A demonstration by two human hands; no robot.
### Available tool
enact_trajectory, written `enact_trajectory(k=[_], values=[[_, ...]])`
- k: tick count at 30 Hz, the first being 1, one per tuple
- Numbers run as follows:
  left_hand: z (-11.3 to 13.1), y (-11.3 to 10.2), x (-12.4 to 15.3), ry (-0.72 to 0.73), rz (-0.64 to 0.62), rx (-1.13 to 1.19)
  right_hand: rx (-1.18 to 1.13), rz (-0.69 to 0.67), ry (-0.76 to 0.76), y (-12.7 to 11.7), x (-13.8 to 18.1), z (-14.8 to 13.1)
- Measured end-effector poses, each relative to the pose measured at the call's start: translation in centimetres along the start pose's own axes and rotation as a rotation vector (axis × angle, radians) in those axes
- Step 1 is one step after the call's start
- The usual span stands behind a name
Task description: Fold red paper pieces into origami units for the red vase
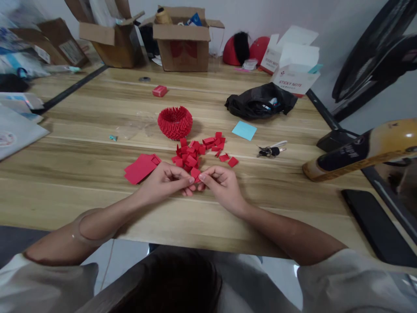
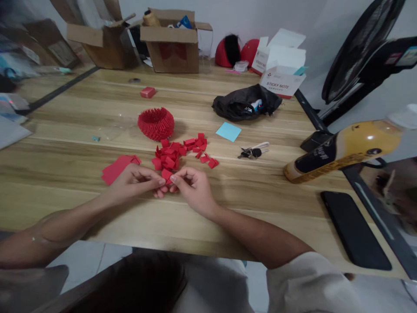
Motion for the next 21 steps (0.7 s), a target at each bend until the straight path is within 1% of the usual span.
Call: enact_trajectory(k=[8,13,16,21], values=[[-0.17,-0.03,0.09,-0.024,0.004,-0.028,0.095,0.008,-0.017,0.1,0.22,-0.13],[-0.31,0.13,-0.01,-0.049,-0.029,-0.019,0.14,0.025,-0.021,0.07,0.43,-0.17],[-0.39,0.11,-0.09,-0.053,-0.036,-0.017,0.112,0.035,-0.019,0.09,0.41,0.08],[-0.26,0.16,-0.07,-0.056,-0.043,-0.066,-0.037,0.061,-0.005,-0.01,0.16,0.45]])
Point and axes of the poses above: each hand's wrist, its own x-axis away from the middle knuckle, its own y-axis out of the palm, z = x × y, the point moved 5 cm from there along -x, towards the middle knuckle, and after that the axes turned 11 degrees about -z, right-handed, at the moved point
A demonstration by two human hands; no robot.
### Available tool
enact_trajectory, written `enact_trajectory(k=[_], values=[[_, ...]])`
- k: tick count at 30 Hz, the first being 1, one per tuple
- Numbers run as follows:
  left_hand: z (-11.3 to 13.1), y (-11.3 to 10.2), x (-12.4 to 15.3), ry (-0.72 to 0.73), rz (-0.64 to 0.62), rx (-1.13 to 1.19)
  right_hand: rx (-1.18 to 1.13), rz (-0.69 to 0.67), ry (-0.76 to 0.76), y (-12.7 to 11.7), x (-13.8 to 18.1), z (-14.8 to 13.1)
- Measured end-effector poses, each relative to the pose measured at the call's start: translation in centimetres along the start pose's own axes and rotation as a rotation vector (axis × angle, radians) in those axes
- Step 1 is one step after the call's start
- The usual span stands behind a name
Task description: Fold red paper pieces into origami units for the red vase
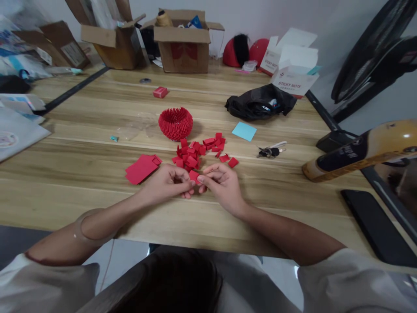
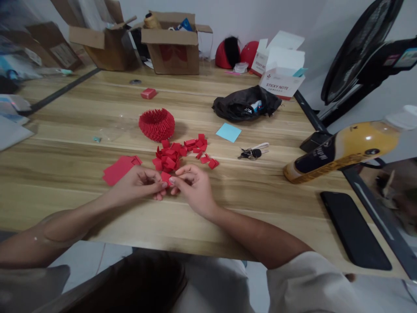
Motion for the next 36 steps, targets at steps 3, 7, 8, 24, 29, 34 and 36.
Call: enact_trajectory(k=[3,7,8,24,29,34,36], values=[[0.2,0.0,0.1,0.013,0.03,-0.059,-0.043,-0.021,0.009,0.0,-0.2,0.1],[0.1,0.1,0.2,0.056,0.066,-0.167,0.012,-0.106,0.061,-0.1,-0.3,0.7],[0.0,0.1,0.1,0.067,0.069,-0.169,0.033,-0.113,0.056,-0.2,-0.3,0.7],[-0.5,-1.1,-0.3,0.028,0.139,0.268,0.533,-0.148,-0.405,-0.2,0.6,-2.2],[-0.8,-1.6,-0.2,0.048,0.231,0.21,0.251,-0.044,-0.099,-0.9,0.0,-0.9],[-0.7,-1.4,-0.1,0.045,0.21,0.186,0.067,-0.083,0.053,-0.6,-0.1,0.2],[-0.6,-1.3,-0.2,0.033,0.197,0.186,0.06,-0.098,0.068,-0.5,-0.2,0.2]])
Point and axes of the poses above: each hand's wrist, its own x-axis away from the middle knuckle, its own y-axis out of the palm, z = x × y, the point moved 5 cm from there along -x, towards the middle knuckle, and after that the axes turned 11 degrees about -z, right-handed, at the moved point
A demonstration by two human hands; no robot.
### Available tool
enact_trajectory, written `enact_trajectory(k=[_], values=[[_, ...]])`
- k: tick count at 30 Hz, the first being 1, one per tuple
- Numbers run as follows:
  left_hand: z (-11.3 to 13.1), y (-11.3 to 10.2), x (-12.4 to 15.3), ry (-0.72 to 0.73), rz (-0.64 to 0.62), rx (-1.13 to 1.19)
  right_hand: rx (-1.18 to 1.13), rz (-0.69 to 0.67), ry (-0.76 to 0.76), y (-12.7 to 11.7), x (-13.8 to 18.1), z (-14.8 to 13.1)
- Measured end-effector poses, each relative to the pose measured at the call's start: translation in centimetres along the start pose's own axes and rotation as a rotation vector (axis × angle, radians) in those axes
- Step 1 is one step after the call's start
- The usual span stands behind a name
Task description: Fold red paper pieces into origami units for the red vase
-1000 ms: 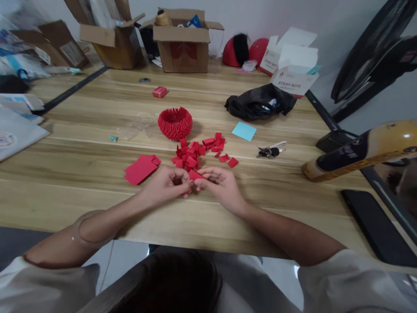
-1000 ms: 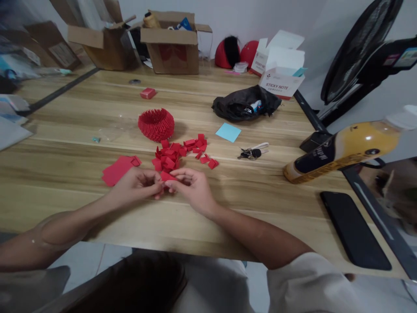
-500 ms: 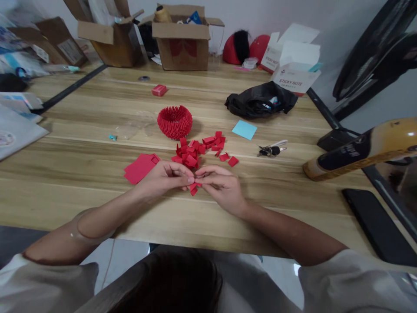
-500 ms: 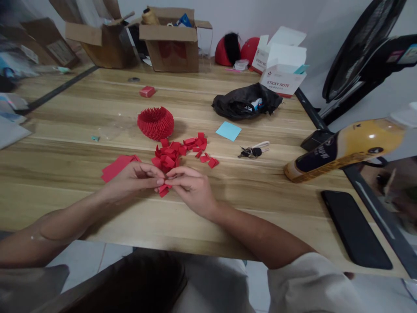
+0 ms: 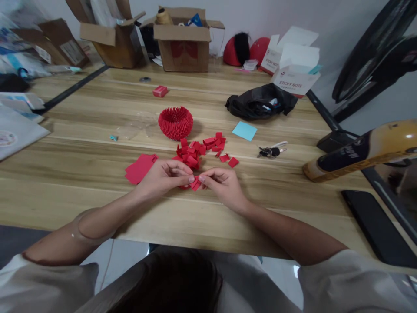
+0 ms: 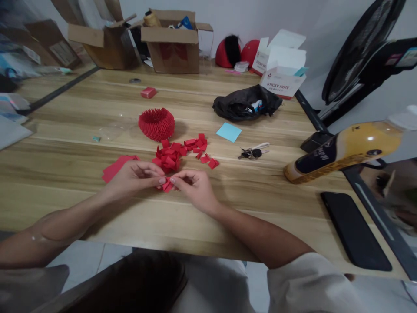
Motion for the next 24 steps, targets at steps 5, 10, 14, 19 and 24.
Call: enact_trajectory(k=[5,10,14,19,24], values=[[0.2,0.0,0.0,0.013,0.008,-0.033,-0.149,-0.058,0.059,0.2,-0.3,0.4],[0.3,-0.4,0.0,0.073,0.034,-0.047,-0.485,-0.154,0.162,0.7,-0.5,1.2],[0.4,-0.3,0.1,0.07,0.027,-0.045,-0.536,-0.166,0.209,0.8,-0.5,1.3],[0.7,0.1,0.2,0.067,0.036,-0.057,-0.436,-0.128,0.205,0.6,-0.5,1.4],[0.7,0.1,0.3,0.069,0.036,-0.125,-0.283,-0.058,0.13,0.2,-0.5,1.0]])
Point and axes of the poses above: each hand's wrist, its own x-axis away from the middle knuckle, its own y-axis out of the palm, z = x × y, the point moved 5 cm from there along -x, towards the middle knuckle, and after that the axes turned 11 degrees about -z, right-handed, at the moved point
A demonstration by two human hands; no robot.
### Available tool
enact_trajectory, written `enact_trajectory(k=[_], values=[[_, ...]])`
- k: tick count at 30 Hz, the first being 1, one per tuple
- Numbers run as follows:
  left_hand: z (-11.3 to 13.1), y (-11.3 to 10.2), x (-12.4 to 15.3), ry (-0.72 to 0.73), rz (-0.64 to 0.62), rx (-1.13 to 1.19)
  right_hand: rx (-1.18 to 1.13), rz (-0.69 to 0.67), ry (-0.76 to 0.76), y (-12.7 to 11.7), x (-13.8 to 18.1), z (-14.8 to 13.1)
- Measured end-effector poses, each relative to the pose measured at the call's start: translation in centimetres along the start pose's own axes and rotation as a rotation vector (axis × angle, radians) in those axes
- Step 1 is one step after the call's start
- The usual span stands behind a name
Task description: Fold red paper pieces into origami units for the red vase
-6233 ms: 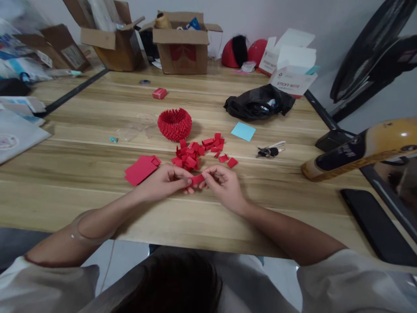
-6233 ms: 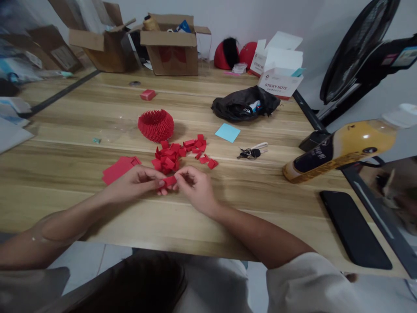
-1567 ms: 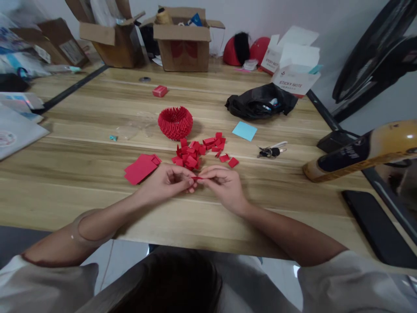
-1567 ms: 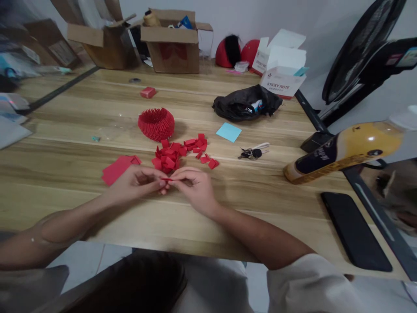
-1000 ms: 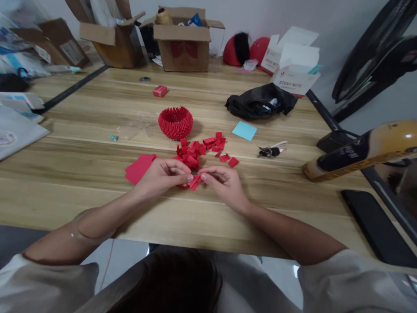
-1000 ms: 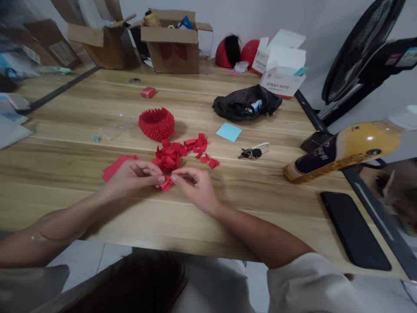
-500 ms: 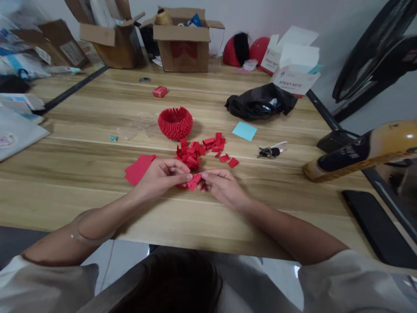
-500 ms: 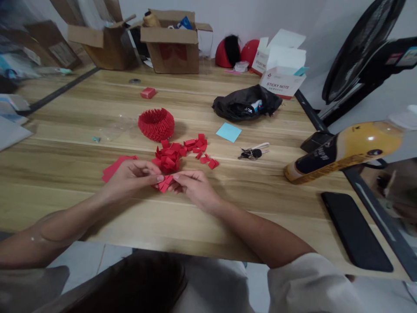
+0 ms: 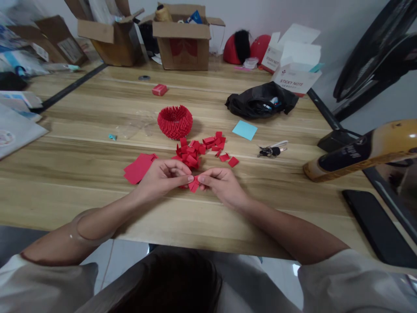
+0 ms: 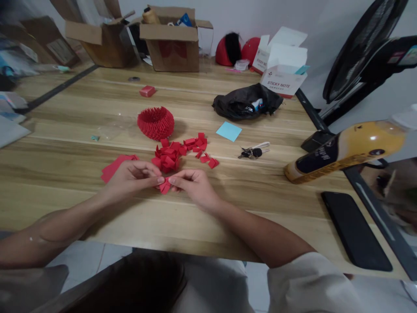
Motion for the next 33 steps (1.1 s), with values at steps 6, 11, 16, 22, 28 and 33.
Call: enact_trajectory(k=[6,11,16,22,28,33], values=[[0.1,0.5,0.1,0.023,-0.09,-0.031,0.197,0.029,-0.039,-0.1,0.2,-1.0],[0.0,0.2,0.1,0.007,-0.031,-0.035,0.181,-0.017,-0.024,-0.1,-0.1,-0.9],[0.1,0.5,0.0,0.01,-0.084,-0.033,0.192,0.038,-0.04,-0.4,-0.1,-0.7],[-0.4,0.7,-0.1,-0.002,-0.165,-0.034,0.255,0.091,-0.054,-0.5,0.1,-1.0],[-0.1,0.1,-0.2,0.015,-0.007,-0.017,0.202,0.056,-0.058,-0.7,-0.2,-0.6],[0.1,-0.5,0.0,0.022,0.098,-0.047,0.247,-0.048,-0.032,-0.4,-0.2,-0.5]])
Point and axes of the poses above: each hand's wrist, its own x-axis away from the middle knuckle, its own y-axis out of the palm, z = x × y, the point moved 5 cm from there along -x, towards the middle knuckle, and after that the axes turned 11 degrees about -z, right-handed, at the moved point
